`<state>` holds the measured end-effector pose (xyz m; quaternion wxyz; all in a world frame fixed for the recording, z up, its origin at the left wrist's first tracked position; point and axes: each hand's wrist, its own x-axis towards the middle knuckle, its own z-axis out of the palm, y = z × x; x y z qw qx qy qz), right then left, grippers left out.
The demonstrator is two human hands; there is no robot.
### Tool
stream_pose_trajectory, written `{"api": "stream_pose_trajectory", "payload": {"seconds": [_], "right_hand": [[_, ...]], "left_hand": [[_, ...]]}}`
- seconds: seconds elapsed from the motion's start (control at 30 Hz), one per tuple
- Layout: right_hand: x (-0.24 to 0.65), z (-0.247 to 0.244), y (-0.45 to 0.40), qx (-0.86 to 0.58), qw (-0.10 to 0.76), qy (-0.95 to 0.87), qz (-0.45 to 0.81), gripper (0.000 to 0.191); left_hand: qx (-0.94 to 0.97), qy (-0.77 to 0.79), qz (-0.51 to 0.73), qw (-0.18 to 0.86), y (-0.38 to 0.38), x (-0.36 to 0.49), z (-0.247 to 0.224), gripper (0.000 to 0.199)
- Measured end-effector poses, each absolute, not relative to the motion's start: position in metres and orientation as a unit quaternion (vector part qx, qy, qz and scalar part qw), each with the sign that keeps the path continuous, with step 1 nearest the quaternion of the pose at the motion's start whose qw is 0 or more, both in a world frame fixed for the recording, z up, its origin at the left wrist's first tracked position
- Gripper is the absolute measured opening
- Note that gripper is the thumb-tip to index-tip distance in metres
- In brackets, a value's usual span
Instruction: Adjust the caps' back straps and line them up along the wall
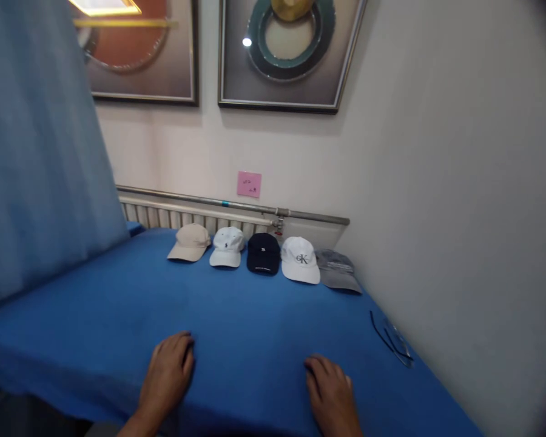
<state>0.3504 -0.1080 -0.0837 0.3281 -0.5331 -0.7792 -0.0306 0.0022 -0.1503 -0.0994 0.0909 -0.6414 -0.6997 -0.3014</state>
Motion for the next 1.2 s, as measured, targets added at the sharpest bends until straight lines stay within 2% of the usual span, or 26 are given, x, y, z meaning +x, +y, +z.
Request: {"api": "stream_pose_trajectory", "payload": {"seconds": [0.17,0.43,0.77,0.93,1.13,1.2], "right_hand": [[0.358,-0.094,-0.105,-0.524,0.313,-0.791,-0.041,0.022],[0.339,-0.069,-0.108,-0.582,0.278,-0.764,0.017,0.024],[0.328,-0.058,-0.012,-0.639,0.248,-0.727,0.026,0.031],[0.318,-0.055,0.029,-0.703,0.238,-0.670,0.008,0.027],[0.314,-0.059,0.061,-0.730,0.219,-0.647,-0.004,0.034],[0.316,-0.058,0.069,-0.740,0.215,-0.637,-0.012,0.035]], "left_hand": [[-0.641,-0.707,-0.290,0.072,-0.153,0.006,-0.097,0.034],[-0.649,-0.715,-0.255,0.056,-0.145,-0.004,-0.104,0.038],[-0.643,-0.710,-0.282,0.054,-0.142,-0.008,-0.117,0.038],[-0.638,-0.717,-0.280,0.017,-0.136,-0.018,-0.124,0.040],[-0.617,-0.724,-0.292,-0.102,-0.092,-0.015,-0.093,0.047],[-0.627,-0.708,-0.307,-0.109,-0.077,-0.011,-0.091,0.045]]}}
